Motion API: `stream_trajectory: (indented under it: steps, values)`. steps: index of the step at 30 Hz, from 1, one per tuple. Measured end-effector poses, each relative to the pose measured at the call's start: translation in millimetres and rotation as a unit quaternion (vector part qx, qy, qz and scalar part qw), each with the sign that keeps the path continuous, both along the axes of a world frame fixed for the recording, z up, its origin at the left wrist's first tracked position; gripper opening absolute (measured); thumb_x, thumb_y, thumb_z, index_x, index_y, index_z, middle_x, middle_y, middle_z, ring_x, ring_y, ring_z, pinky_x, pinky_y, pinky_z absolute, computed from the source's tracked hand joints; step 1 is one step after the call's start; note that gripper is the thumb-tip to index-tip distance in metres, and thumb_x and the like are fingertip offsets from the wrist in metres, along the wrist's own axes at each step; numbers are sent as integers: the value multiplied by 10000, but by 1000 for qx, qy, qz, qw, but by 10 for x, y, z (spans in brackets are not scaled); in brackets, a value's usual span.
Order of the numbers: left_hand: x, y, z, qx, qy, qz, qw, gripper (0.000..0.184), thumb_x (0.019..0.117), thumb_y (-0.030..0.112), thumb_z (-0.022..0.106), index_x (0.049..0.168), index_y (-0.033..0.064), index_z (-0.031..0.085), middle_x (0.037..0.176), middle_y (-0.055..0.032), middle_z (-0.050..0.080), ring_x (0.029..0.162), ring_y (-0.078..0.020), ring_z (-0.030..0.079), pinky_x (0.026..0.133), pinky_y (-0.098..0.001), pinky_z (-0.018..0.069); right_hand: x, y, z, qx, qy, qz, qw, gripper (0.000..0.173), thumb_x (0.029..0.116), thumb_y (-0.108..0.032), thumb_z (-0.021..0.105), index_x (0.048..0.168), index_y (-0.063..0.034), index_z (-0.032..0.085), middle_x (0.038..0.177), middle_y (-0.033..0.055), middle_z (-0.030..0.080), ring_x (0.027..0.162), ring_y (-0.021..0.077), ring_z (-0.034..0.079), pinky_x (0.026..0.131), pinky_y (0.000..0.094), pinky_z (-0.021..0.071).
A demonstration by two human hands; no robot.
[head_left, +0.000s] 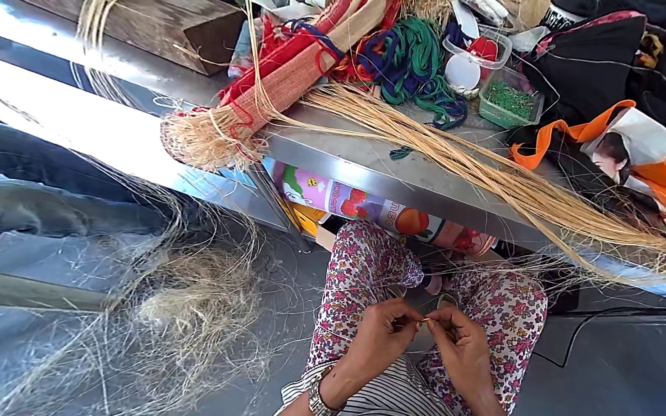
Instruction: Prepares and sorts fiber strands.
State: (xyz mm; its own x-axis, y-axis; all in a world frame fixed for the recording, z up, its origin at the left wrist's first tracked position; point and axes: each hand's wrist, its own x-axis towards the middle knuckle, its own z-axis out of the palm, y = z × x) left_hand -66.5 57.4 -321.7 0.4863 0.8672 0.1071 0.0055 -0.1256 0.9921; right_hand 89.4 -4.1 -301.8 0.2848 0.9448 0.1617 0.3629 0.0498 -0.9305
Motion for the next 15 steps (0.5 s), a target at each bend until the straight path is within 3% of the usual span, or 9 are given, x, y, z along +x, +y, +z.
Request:
stream_trajectory:
  steps: [2, 5, 9, 12, 15]
  values:
    - [-22, 17, 24, -50, -34, -14, 998, 103, 892, 34, 651, 924, 29, 748, 837, 41, 682, 669, 48, 616, 617, -115, 532, -3, -6, 1, 4, -13, -4, 1000, 108, 877, -53, 632, 909, -3, 722, 723, -32, 673, 597, -86, 562, 577, 71, 477]
    - [-66, 66, 85, -201, -95, -70, 972, 135, 899, 13, 638, 925, 90, 746, 750, 87, 684, 589, 29, 587, 542, -134, 488, -19, -16, 9, 6, -26, -3, 1000, 117, 860, -66, 631, 896, -3, 723, 701, -25, 662, 581, -78, 558, 561, 78, 477]
    - [-137, 170, 81, -444, -181, -185, 858, 197, 894, -8, 615, 880, 104, 777, 722, 42, 705, 590, 11, 615, 568, -141, 514, -19, -15, 41, 14, -7, 29, 999, 99, 869, -55, 650, 910, 0, 722, 750, -13, 698, 632, -64, 605, 607, 88, 514]
    - [-160, 174, 30, -479, -277, -189, 811, 218, 926, 1, 600, 1020, 70, 785, 801, 14, 714, 631, -3, 625, 612, -142, 531, 9, 11, -3, 21, 10, 54, 998, 100, 904, -57, 656, 936, 11, 723, 781, -19, 703, 668, -75, 603, 638, 82, 508]
    - [-134, 151, 65, -454, -310, -114, 828, 266, 934, -39, 571, 1090, 47, 770, 888, -22, 751, 684, -23, 667, 654, -156, 557, 6, 0, -62, 18, 20, 79, 997, 123, 917, -58, 632, 934, 15, 731, 799, -12, 702, 670, -80, 581, 638, 79, 492]
